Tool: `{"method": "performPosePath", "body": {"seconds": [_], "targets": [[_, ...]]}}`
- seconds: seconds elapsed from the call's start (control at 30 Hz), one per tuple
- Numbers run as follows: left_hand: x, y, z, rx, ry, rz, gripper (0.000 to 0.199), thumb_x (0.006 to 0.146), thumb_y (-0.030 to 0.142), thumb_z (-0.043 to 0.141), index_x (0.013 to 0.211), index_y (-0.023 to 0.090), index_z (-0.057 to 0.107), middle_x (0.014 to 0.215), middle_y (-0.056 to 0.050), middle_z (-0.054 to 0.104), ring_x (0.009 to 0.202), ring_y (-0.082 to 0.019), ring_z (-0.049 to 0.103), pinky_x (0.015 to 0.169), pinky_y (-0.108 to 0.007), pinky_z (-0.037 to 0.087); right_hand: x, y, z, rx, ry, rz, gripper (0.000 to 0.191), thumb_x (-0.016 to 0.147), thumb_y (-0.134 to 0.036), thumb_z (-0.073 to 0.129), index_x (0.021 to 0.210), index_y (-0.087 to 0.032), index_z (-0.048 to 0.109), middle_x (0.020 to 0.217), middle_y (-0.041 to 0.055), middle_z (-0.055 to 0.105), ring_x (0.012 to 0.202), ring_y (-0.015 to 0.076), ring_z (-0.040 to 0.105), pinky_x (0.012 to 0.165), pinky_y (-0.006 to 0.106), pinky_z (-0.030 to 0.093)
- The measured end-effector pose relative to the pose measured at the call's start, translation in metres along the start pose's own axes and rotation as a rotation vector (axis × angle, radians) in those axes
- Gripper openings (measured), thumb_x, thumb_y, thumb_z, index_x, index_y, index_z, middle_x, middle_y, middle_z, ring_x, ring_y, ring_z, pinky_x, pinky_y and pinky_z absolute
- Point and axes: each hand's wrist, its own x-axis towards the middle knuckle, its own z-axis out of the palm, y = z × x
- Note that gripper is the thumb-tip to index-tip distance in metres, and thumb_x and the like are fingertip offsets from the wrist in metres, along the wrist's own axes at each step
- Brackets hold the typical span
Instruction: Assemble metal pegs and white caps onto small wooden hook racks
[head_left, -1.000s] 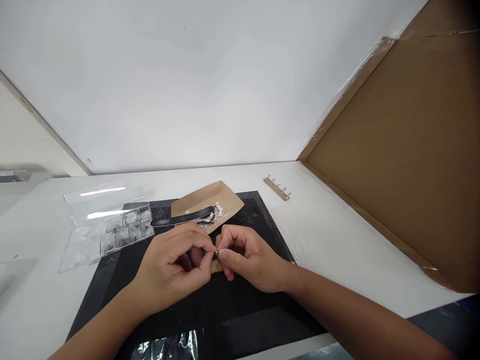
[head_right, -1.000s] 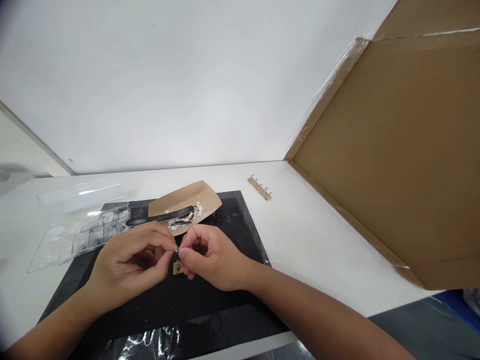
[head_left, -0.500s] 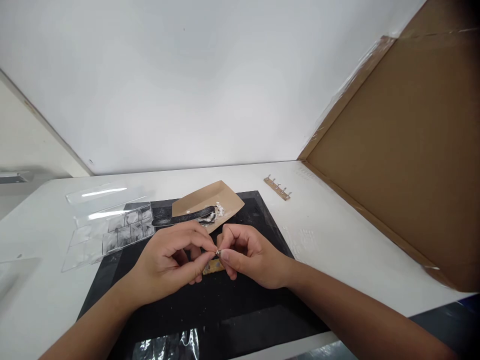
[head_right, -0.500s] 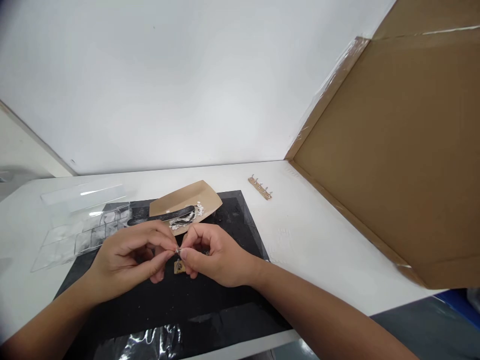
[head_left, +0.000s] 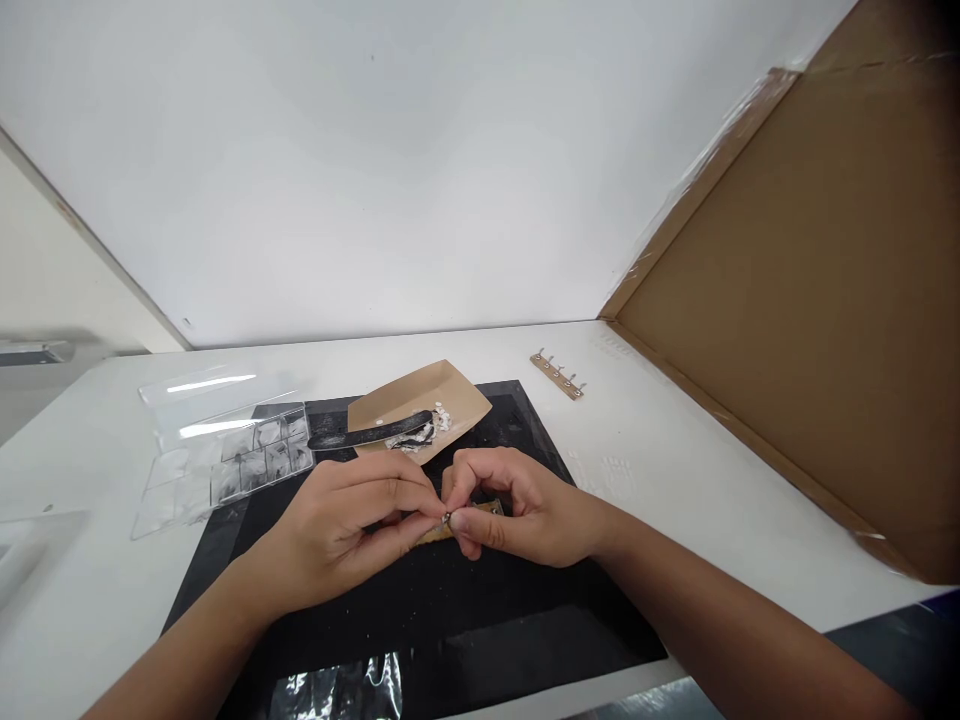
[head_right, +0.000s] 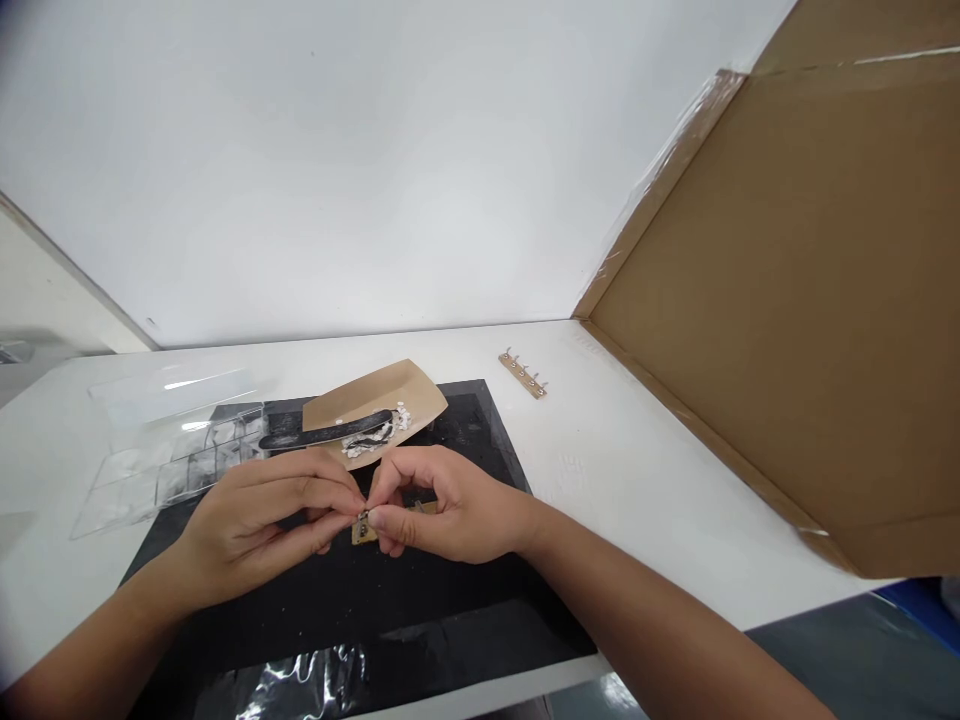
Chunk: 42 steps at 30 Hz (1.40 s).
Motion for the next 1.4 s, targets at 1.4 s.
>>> {"method": "performPosePath", "body": {"seconds": [1.4], "targets": [[-0.003, 0.005, 0.02, 0.116, 0.174, -0.287, 0.009, 0.096, 0.015, 0.065, 0.098, 0.017, 0.073, 0.1, -0.004, 0.072, 0.056, -0.003, 0.065, 0.051, -0.011, 0.059, 0.008, -0.004, 0.023, 0.175, 0.324, 0.271, 0.022, 0.096, -0.03, 0.067, 0.082, -0.02, 0.053, 0.061, -0.0074, 0.063, 0.051, 0.0076, 0.058, 0.055, 0.02, 0.044]]}}
